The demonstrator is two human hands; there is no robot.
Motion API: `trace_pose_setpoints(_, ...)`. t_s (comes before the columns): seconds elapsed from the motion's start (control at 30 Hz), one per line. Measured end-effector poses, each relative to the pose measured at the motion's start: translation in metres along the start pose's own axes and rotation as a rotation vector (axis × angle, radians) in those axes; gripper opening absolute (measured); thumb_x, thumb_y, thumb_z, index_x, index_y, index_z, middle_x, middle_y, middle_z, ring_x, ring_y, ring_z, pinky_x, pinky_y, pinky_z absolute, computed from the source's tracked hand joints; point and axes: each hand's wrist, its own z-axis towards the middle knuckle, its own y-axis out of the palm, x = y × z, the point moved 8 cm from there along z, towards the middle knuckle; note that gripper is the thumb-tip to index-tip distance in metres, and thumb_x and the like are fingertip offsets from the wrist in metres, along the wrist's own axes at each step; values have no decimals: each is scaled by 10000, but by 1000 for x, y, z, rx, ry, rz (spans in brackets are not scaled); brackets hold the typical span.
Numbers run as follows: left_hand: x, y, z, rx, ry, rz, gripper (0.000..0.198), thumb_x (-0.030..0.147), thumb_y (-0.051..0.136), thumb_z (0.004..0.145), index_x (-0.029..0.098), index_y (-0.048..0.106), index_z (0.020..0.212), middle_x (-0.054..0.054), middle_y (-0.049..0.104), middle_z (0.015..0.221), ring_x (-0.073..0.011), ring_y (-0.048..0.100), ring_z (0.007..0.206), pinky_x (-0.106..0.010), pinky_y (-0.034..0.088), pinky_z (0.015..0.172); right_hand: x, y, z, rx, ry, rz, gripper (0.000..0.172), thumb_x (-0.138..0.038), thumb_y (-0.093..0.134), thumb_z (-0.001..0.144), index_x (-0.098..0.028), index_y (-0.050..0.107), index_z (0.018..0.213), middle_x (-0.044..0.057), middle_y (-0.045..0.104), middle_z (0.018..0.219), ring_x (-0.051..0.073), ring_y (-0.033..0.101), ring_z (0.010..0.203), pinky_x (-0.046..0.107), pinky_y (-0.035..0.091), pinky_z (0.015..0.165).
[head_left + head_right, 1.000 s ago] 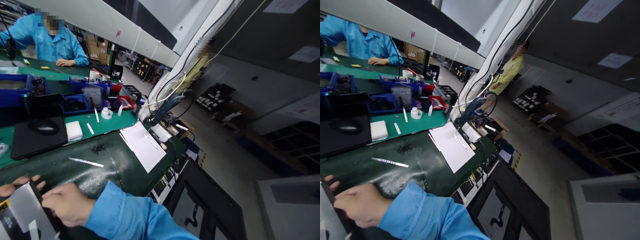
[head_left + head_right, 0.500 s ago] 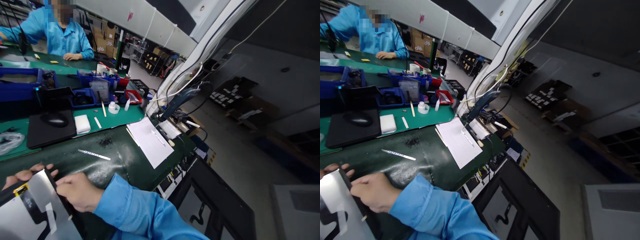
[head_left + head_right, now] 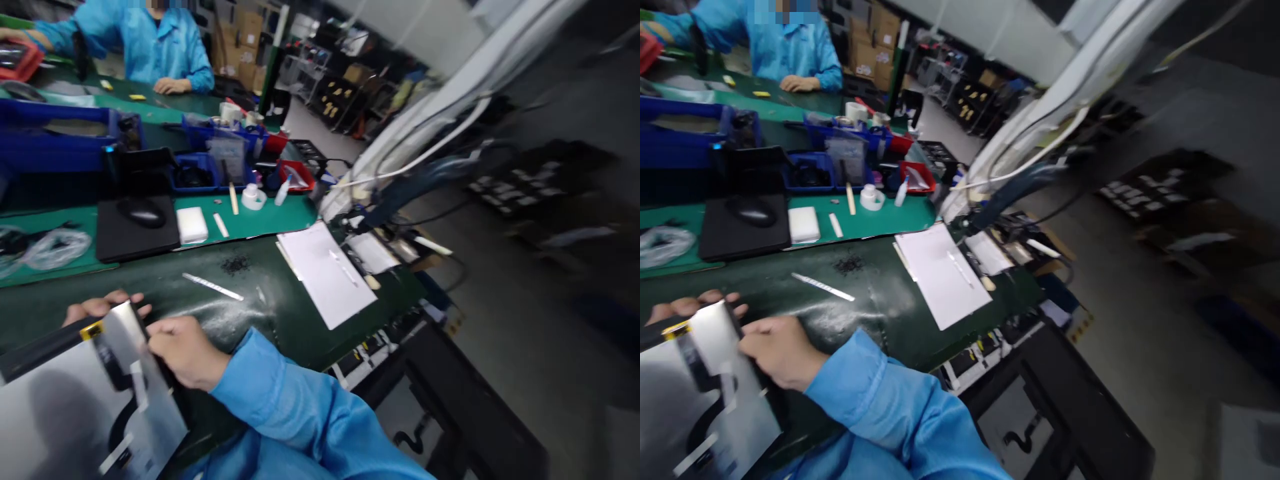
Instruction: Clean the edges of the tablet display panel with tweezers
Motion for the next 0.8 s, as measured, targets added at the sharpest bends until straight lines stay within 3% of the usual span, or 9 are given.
trace_pose_setpoints(0.1, 4, 7, -9, 50, 162, -69, 441, 319, 371, 947, 169, 630, 623, -18, 656, 788, -167, 686, 811, -314, 633, 626, -5, 1, -3, -47, -85, -16, 154, -207, 520, 631, -196, 470, 485, -81, 342, 482, 74, 270, 495, 218, 187, 447)
trace_pose_setpoints(0.13, -6, 11, -10, 60, 53, -69, 475, 279, 312, 970, 147, 619, 633, -37, 649, 812, -148, 680, 788, -325, 636, 681, -4, 2, -2, -72, -82, -1, 152, -214, 518, 648, -192, 481, 502, -77, 367, 500, 76, 289, 512, 219, 202, 461)
trace_pose_setpoints(0.2, -5, 8, -13, 183, 84, -131, 466, 269, 251, 990, 137, 562, 669, -40, 597, 824, -114, 656, 765, -322, 633, 722, 0, 2, 1, -105, -60, 27, 172, -242, 518, 705, -192, 491, 543, -72, 395, 520, 83, 309, 519, 227, 212, 470)
trace_pose_setpoints(0.33, -7, 18, -16, 134, 14, -143, 379, 321, 314, 988, 140, 525, 731, -40, 556, 891, -150, 665, 887, -283, 622, 708, 5, 2, 3, -118, -30, 23, 118, -206, 543, 703, -180, 561, 590, -68, 458, 544, 83, 350, 525, 224, 253, 485)
trace_pose_setpoints(0.5, -12, 14, -17, 53, -86, -240, 353, 359, 380, 977, 139, 543, 754, -29, 554, 928, -160, 657, 939, -306, 622, 763, 0, 6, -1, -136, -26, -15, 135, -207, 534, 691, -174, 658, 649, -51, 534, 546, 84, 416, 503, 215, 322, 485)
trace_pose_setpoints(0.63, -13, 12, -11, -29, -116, -354, 372, 376, 344, 990, 157, 582, 806, -30, 571, 961, -156, 642, 1004, -293, 607, 819, -9, 9, -3, -287, -60, -129, 255, -317, 532, 810, -172, 734, 863, 17, 697, 689, 130, 610, 593, 275, 505, 605)
trace_pose_setpoints(0.7, -15, 8, -5, -34, -129, -381, 432, 400, 290, 999, 169, 581, 778, -31, 581, 933, -155, 645, 975, -295, 604, 793, -23, -9, 1, -207, -166, -301, 320, -386, 536, 862, -169, 735, 988, 64, 756, 821, 171, 691, 694, 343, 563, 693)
trace_pose_setpoints(0.8, -25, -2, 5, -14, -170, -402, 505, 431, 225, 1000, 171, 559, 725, -42, 588, 869, -161, 653, 888, -320, 598, 735, -66, -57, -1, 206, -503, -708, 282, -390, 597, 868, -198, 735, 1022, 86, 768, 966, 206, 710, 824, 397, 558, 813)
